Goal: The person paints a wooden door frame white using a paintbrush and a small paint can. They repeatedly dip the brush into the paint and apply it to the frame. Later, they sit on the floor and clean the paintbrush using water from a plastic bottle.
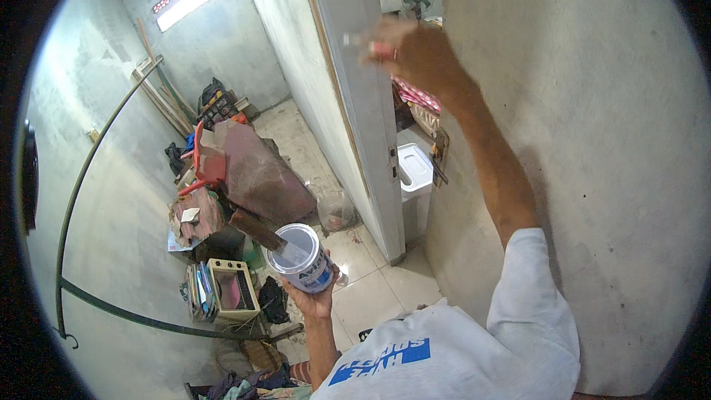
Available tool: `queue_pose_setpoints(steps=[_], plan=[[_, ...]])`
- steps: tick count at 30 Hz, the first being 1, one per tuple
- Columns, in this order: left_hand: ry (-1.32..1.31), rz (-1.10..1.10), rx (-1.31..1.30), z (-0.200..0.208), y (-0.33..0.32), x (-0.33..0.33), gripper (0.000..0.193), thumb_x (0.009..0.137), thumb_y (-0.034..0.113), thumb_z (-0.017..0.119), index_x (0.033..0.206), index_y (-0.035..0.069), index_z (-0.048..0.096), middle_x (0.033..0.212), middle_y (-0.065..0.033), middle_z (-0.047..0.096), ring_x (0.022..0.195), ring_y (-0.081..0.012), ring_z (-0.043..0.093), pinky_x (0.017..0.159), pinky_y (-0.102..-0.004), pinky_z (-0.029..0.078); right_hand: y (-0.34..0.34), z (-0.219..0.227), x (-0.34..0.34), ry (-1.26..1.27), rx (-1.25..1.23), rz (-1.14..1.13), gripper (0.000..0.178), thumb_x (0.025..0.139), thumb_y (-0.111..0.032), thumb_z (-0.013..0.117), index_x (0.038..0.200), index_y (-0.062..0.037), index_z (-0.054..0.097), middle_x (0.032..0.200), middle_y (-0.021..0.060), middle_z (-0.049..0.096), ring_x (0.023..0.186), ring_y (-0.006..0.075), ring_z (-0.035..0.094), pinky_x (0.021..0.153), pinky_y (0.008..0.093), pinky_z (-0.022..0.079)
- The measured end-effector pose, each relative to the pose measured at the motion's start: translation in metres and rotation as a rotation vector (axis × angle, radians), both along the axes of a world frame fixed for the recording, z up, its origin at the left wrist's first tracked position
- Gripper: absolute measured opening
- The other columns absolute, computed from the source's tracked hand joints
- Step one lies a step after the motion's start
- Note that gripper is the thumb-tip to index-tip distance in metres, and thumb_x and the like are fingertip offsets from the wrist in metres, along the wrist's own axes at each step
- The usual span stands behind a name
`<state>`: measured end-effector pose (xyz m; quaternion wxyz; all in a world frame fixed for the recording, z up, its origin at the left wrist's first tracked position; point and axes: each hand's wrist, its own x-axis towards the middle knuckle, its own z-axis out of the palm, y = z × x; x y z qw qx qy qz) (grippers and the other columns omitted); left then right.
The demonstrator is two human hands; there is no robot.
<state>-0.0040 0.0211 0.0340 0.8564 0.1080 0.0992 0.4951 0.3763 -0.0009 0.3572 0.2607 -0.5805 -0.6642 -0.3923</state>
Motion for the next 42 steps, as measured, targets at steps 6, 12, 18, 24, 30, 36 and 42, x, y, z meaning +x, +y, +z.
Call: queue_pose_setpoints(steps=[6, 12, 18, 24, 30, 36, 42], plan=[[-0.055, -0.007, 0.006, -0.003, 0.000, 0.004, 0.089, 0.088, 0.070, 0.060, 0.151, 0.011, 0.040, 0.137, -0.0232, 0.054, 0.124, -0.0440, 0.056, 0.087, -0.0626, 0.055, 0.015, -0.024, 0.002, 0.132, 0.580, 0.069, 0.035, 0.097, -0.031, 0.067, 0.125, -0.0109, 0.067, 0.106, 0.0099, 0.069, 0.088, 0.0232, 0.071, 0.072, 0.0345, 0.060], [0.049, 0.048, 0.035, -0.006, 0.004, 0.001, 0.089, 0.087, 0.072, 0.059, 0.151, 0.013, 0.040, 0.142, -0.0207, 0.053, 0.125, -0.0433, 0.055, 0.090, -0.0626, 0.054, -0.006, -0.139, -0.036, 0.275, 0.216, -0.051, 0.043, 0.087, -0.022, 0.075, 0.128, -0.0167, 0.065, 0.109, 0.0032, 0.064, 0.087, 0.0235, 0.070, 0.069, 0.0350, 0.059], [0.005, 0.002, 0.046, -0.001, 0.003, 0.004, 0.087, 0.087, 0.072, 0.059, 0.151, 0.015, 0.040, 0.138, -0.0193, 0.055, 0.123, -0.0415, 0.056, 0.091, -0.0613, 0.052, -0.021, -0.035, -0.002, 0.239, -0.296, 0.007, 0.031, 0.091, -0.032, 0.072, 0.119, -0.0190, 0.072, 0.102, 0.0060, 0.068, 0.093, 0.0270, 0.069, 0.082, 0.0409, 0.057], [-0.019, 0.003, 0.044, 0.003, -0.001, 0.004, 0.085, 0.087, 0.069, 0.061, 0.149, 0.014, 0.042, 0.136, -0.0190, 0.056, 0.123, -0.0409, 0.056, 0.090, -0.0592, 0.051, 0.004, 0.168, 0.034, -0.245, 0.109, 0.290, 0.025, 0.093, -0.030, 0.070, 0.112, -0.0132, 0.073, 0.113, 0.0068, 0.074, 0.098, 0.0260, 0.072, 0.084, 0.0380, 0.058], [-0.009, 0.005, 0.049, -0.002, -0.002, 0.004, 0.084, 0.086, 0.069, 0.063, 0.149, 0.016, 0.042, 0.140, -0.0181, 0.055, 0.127, -0.0418, 0.055, 0.094, -0.0626, 0.050, 0.004, 0.111, 0.033, 0.074, 0.209, -0.194, 0.025, 0.097, -0.027, 0.067, 0.117, -0.0124, 0.071, 0.115, 0.0077, 0.073, 0.099, 0.0293, 0.072, 0.085, 0.0392, 0.059], [-0.033, 0.000, 0.050, -0.004, 0.000, 0.001, 0.085, 0.086, 0.070, 0.063, 0.149, 0.016, 0.043, 0.139, -0.0176, 0.056, 0.126, -0.0423, 0.055, 0.093, -0.0630, 0.051, -0.019, -0.031, 0.035, 0.273, 0.179, 0.053, 0.021, 0.092, -0.026, 0.068, 0.100, -0.0074, 0.069, 0.091, 0.0174, 0.070, 0.087, 0.0344, 0.070, 0.076, 0.0421, 0.058], [0.035, 0.022, 0.043, -0.002, -0.003, 0.002, 0.086, 0.085, 0.071, 0.062, 0.151, 0.021, 0.041, 0.139, -0.0178, 0.056, 0.123, -0.0382, 0.058, 0.091, -0.0621, 0.052, -0.001, 0.085, 0.074, 0.337, 0.190, 0.044, 0.034, 0.097, -0.034, 0.064, 0.091, -0.0034, 0.077, 0.067, 0.0093, 0.072, 0.058, 0.0140, 0.068, 0.055, 0.0289, 0.054]])
